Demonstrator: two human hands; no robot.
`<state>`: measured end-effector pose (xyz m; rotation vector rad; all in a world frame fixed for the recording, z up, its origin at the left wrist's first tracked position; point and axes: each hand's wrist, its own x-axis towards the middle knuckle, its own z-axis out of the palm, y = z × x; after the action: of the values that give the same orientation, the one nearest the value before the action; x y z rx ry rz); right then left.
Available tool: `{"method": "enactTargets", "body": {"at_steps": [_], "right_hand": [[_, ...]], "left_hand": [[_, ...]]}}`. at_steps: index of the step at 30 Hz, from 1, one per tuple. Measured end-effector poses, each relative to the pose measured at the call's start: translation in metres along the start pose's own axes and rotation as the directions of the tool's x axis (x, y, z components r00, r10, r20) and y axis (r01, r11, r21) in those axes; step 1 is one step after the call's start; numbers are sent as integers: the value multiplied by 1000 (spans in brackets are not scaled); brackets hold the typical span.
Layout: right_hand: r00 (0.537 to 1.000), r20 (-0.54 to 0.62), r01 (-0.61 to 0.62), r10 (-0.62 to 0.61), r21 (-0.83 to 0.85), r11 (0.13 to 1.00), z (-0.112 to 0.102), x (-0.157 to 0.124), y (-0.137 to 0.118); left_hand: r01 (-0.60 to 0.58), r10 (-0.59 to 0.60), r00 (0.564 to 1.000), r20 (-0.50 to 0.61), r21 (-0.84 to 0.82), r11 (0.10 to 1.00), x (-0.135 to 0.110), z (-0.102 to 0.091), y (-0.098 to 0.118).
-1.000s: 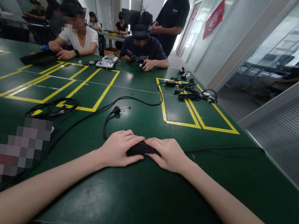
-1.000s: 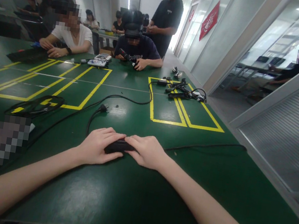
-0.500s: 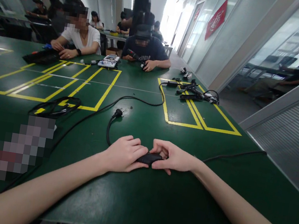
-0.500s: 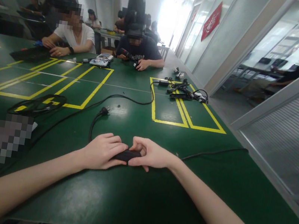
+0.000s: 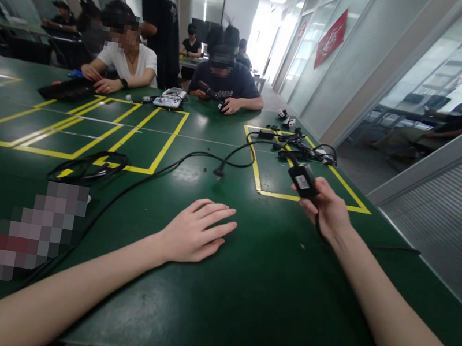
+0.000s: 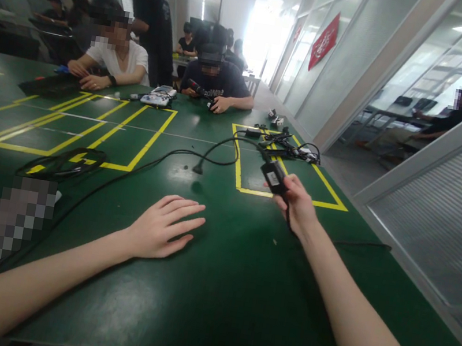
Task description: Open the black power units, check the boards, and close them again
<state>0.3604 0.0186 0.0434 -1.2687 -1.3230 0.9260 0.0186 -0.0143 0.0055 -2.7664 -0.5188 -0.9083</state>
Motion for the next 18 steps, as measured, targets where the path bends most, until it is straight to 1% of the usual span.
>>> {"method": "enactTargets", "body": {"at_steps": [2, 3, 5, 6, 8, 9, 11, 13, 15, 16, 18], "right_hand": [[987, -156, 43, -48, -32, 999, -21, 8, 2], [970, -230, 66, -72, -31, 997, -31, 10, 4], [918, -378, 112, -120, -43, 993, -48, 14, 9], [888, -439, 116, -137, -75, 990, -55, 14, 12], [837, -521, 60, -166, -213, 975, -65, 14, 20], [822, -542, 14, -176, -289, 957, -69, 13, 25], [809, -554, -80, -197, -435, 897, -74, 12, 35], [820, -532, -167, -212, -576, 800, -77, 12, 46], [843, -500, -258, -196, -697, 669, -79, 14, 55], [853, -491, -298, -177, -737, 607, -80, 16, 59], [863, -486, -349, -137, -770, 535, -83, 19, 65]], "left_hand": [[29, -25, 997, 66, -59, 998, -1, 4, -3], [47, -39, 995, 93, -83, 995, -2, 5, -4], [78, -63, 989, 131, -119, 990, -3, 8, -7], [90, -71, 987, 141, -132, 987, -4, 9, -8], [104, -79, 984, 159, -155, 982, -5, 11, -9], [109, -80, 982, 171, -165, 980, -5, 11, -9], [121, -86, 978, 191, -181, 976, -6, 11, -10], [133, -93, 974, 206, -189, 973, -6, 10, -10], [140, -99, 973, 209, -195, 971, -5, 10, -10], [141, -99, 973, 207, -198, 970, -5, 9, -10], [140, -100, 975, 198, -204, 969, -5, 9, -10]]}}
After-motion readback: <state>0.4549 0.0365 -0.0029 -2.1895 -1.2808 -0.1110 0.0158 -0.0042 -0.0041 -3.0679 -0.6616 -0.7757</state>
